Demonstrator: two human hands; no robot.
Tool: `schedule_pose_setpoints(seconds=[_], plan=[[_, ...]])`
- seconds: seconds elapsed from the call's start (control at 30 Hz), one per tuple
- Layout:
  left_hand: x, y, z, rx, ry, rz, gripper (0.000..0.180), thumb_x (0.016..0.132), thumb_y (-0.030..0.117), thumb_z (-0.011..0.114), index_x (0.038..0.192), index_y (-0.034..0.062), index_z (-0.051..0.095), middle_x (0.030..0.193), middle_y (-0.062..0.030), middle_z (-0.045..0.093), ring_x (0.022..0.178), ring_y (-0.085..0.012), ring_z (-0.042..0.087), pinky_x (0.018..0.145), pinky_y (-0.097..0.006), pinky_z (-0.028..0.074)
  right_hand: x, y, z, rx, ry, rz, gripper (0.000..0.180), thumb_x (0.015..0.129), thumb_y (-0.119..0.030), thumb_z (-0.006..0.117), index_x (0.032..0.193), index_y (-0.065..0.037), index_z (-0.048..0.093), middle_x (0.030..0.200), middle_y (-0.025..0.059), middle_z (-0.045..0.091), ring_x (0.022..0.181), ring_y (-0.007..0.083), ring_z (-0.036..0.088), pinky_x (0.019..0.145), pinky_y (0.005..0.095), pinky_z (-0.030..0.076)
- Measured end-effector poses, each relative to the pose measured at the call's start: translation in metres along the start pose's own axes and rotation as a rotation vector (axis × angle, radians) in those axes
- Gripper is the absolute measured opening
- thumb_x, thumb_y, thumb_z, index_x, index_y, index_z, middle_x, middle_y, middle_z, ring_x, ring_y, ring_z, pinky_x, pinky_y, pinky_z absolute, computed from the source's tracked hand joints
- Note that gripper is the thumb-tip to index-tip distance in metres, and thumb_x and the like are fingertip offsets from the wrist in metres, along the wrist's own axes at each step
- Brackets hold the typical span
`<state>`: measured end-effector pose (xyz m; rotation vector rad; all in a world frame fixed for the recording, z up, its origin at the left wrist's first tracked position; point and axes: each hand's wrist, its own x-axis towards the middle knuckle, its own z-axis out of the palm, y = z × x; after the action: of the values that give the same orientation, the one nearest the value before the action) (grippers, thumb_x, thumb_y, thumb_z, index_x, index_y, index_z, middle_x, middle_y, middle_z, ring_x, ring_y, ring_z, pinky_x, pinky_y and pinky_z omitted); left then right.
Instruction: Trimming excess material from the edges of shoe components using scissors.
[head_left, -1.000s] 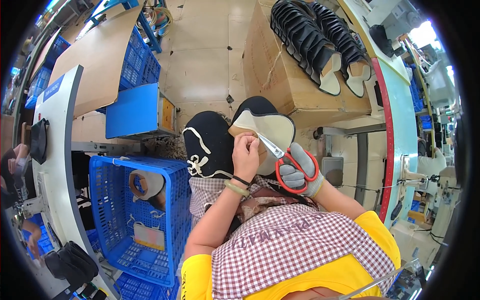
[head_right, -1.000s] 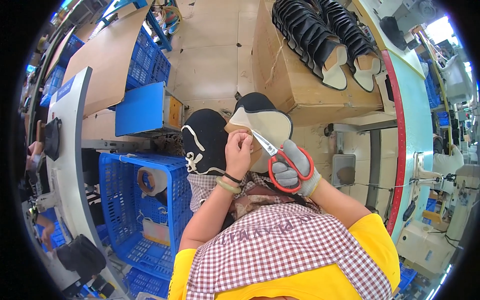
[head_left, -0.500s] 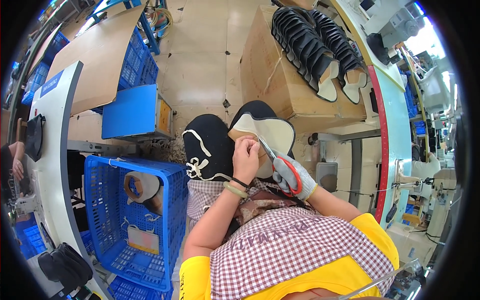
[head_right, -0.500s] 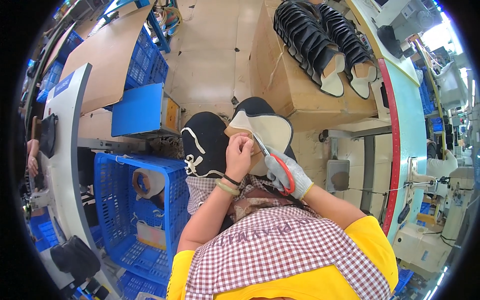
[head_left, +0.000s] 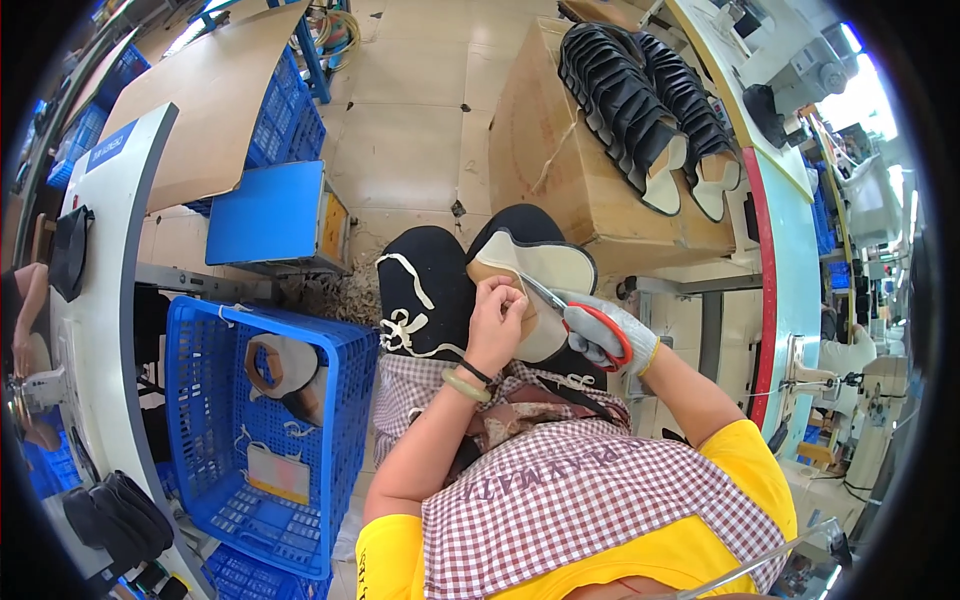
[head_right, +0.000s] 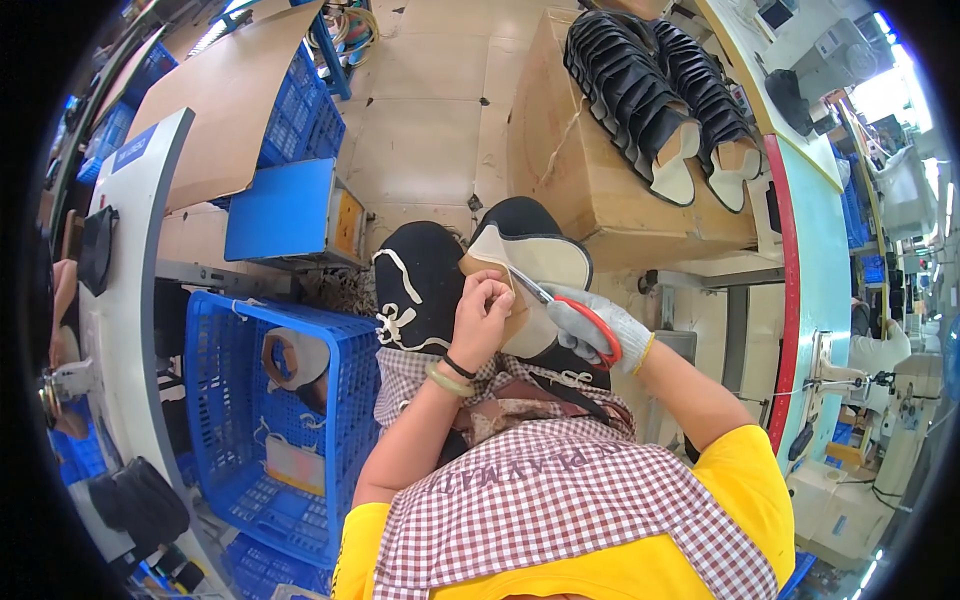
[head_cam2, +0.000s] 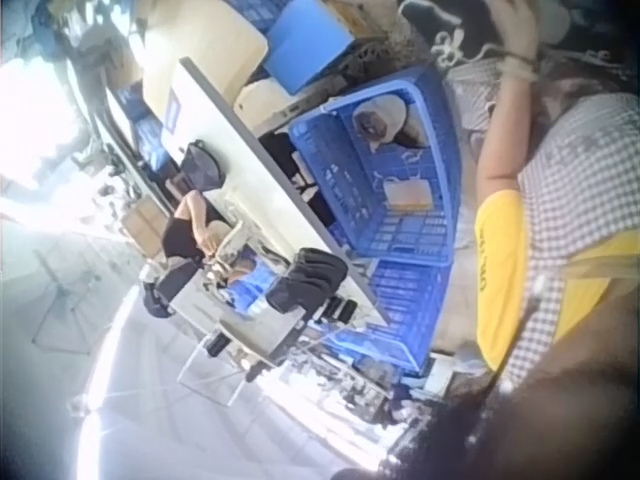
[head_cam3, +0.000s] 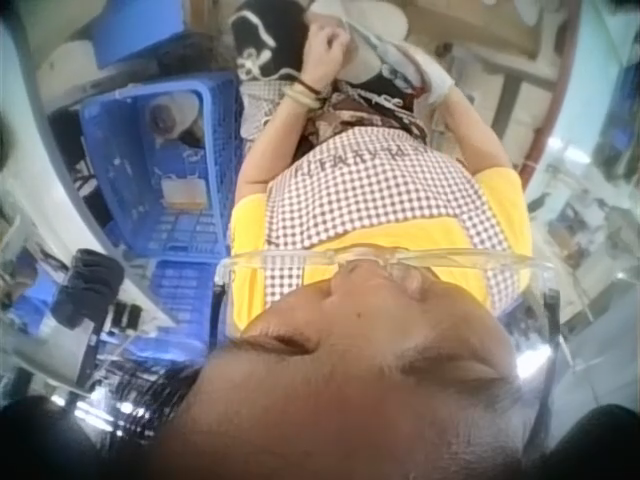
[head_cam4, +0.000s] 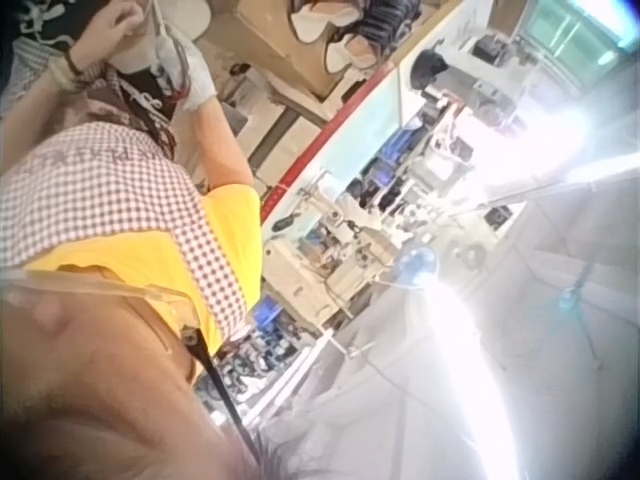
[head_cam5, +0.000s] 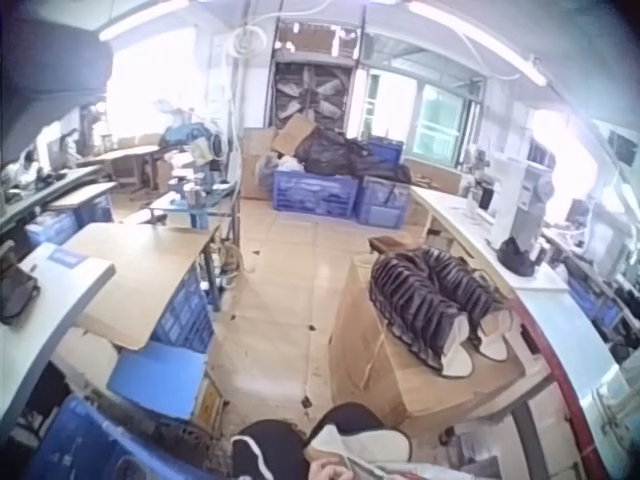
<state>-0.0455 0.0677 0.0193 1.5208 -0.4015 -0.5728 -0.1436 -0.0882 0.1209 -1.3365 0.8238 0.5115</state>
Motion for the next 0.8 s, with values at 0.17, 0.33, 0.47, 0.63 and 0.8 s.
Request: schedule_pose_setpoints(seconds=[0.17,0.33,0.47,0.63,0.8], plan=[[0.004,-0.006,-0.008,-0.092,-0.085,-0.055,0.009,0.084,0.009,0.059,0.083,0.0000,0.058,0.114,-0.0125,0.049,0.087,-0.0182,0.055,0.077,-0.029,0.046,0.003,-0.018,-0.007,-0.051,-0.070,0.022,0.032,0.091,-0.037,0.055,0.112,-0.013,0.056,0.067,-0.0036,0.052,0.050,0.0033,0.045,0.042,0.0170,0.034],[0.012,-0.004,-0.024,-0.116,-0.296,-0.076,0.010,0.084,0.010,0.061,0.082,0.0011,0.059,0.122,-0.0144,0.047,0.103,-0.0209,0.050,0.087,-0.029,0.042,0.007,-0.028,-0.015,-0.005,-0.141,0.055,0.027,0.091,-0.040,0.056,0.089,-0.013,0.054,0.067,-0.0037,0.052,0.051,0.0029,0.044,0.042,0.0172,0.034],[0.018,0.009,-0.036,-0.138,-0.517,-0.146,0.009,0.087,0.012,0.059,0.084,0.0035,0.061,0.132,-0.0121,0.039,0.115,-0.0163,0.043,0.091,-0.028,0.039,0.020,-0.022,-0.028,0.000,-0.121,0.064,0.030,0.091,-0.042,0.057,0.090,-0.012,0.055,0.066,-0.0039,0.053,0.050,0.0031,0.045,0.043,0.0171,0.035],[0.017,-0.001,-0.034,-0.386,-0.345,-0.207,0.016,0.087,0.016,0.061,0.084,-0.0003,0.059,0.118,-0.0126,0.050,0.097,-0.0150,0.054,0.079,-0.027,0.046,0.024,-0.028,-0.034,0.005,-0.210,0.069,0.031,0.091,-0.043,0.057,0.090,-0.012,0.056,0.068,-0.0038,0.054,0.051,0.0033,0.046,0.043,0.0172,0.035],[0.015,-0.002,0.001,-0.322,0.119,-0.335,0.027,0.086,0.024,0.067,0.089,-0.0019,0.059,0.097,-0.0096,0.052,0.080,-0.0139,0.059,0.052,-0.024,0.049,0.018,-0.038,-0.025,-0.089,-0.239,0.067,0.030,0.091,-0.042,0.056,0.092,-0.013,0.056,0.068,-0.0034,0.054,0.052,0.0037,0.047,0.043,0.0179,0.036]])
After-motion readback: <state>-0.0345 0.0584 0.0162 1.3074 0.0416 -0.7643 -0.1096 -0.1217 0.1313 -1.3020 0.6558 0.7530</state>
